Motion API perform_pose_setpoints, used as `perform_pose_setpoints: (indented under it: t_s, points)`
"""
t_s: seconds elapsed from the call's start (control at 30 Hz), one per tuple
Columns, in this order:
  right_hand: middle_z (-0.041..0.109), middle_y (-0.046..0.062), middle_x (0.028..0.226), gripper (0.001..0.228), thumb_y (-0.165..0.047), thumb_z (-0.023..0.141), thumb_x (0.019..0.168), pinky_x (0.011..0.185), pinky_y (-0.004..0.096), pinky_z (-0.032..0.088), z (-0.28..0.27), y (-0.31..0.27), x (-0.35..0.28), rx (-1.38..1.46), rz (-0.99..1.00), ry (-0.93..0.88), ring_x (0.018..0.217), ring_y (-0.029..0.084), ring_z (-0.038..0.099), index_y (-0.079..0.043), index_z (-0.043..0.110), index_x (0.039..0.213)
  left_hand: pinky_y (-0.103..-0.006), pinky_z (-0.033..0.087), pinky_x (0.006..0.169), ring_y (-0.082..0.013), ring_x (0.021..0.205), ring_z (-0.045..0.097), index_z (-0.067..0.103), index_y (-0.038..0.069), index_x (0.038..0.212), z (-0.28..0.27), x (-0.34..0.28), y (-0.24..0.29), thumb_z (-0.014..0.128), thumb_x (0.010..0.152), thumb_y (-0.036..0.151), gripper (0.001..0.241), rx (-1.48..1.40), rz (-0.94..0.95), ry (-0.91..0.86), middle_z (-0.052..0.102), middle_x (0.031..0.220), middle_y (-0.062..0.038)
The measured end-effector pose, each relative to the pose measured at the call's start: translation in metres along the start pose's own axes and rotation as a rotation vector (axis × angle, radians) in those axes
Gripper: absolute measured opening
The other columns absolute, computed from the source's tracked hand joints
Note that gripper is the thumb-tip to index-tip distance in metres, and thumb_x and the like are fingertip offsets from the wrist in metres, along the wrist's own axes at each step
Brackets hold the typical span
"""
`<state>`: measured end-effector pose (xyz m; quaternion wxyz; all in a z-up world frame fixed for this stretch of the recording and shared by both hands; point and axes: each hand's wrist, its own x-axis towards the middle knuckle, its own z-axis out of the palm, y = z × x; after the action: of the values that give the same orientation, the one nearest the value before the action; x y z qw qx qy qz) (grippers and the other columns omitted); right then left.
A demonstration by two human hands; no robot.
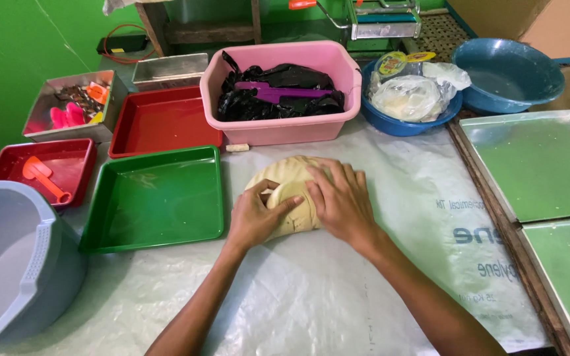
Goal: Kneading and portioning dough on a workbench.
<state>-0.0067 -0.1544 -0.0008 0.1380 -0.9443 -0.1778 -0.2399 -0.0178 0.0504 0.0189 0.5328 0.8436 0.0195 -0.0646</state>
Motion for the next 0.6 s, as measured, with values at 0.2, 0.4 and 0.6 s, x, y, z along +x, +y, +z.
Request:
perform_pose_setpoints:
  t_s: [0.2,0.4,0.6]
  points:
    - [0.041,0.019,0.159,0.043,-0.037,0.035,0.109,0.113,0.079,0.013,-0.010,0.009,0.029,0.190,0.215,-0.385,0.150,0.047,0.031,-0.025,0.052,0.147,-0.0512,0.050,0.103,-0.0409,0.120,0.062,0.068,0.006,0.117,0.033,-0.011,-0.011,0.088,0.082,0.027,0.045,0.251,0.778,0.666,0.062,0.130,-0.020]
    - [0.027,0.022,0.166,0.053,-0.037,0.034,0.106,0.112,0.082,0.007,0.003,0.026,0.030,0.229,0.234,-0.457,0.153,0.051,0.020,-0.032,0.035,0.159,-0.0453,0.023,0.127,-0.0382,0.146,0.042,0.052,-0.005,0.142,0.058,-0.033,-0.005,0.056,0.102,0.045,0.064,0.648,0.931,0.299,0.048,0.151,-0.029]
    - [0.026,0.015,0.169,0.052,-0.043,0.032,0.108,0.114,0.080,0.007,0.016,0.037,0.028,0.246,0.329,-0.503,0.155,0.045,0.020,-0.035,0.034,0.159,-0.0441,0.027,0.125,-0.0372,0.144,0.045,0.042,-0.006,0.152,0.043,0.004,0.003,0.046,0.100,0.062,0.085,0.751,0.793,0.169,0.048,0.151,-0.029]
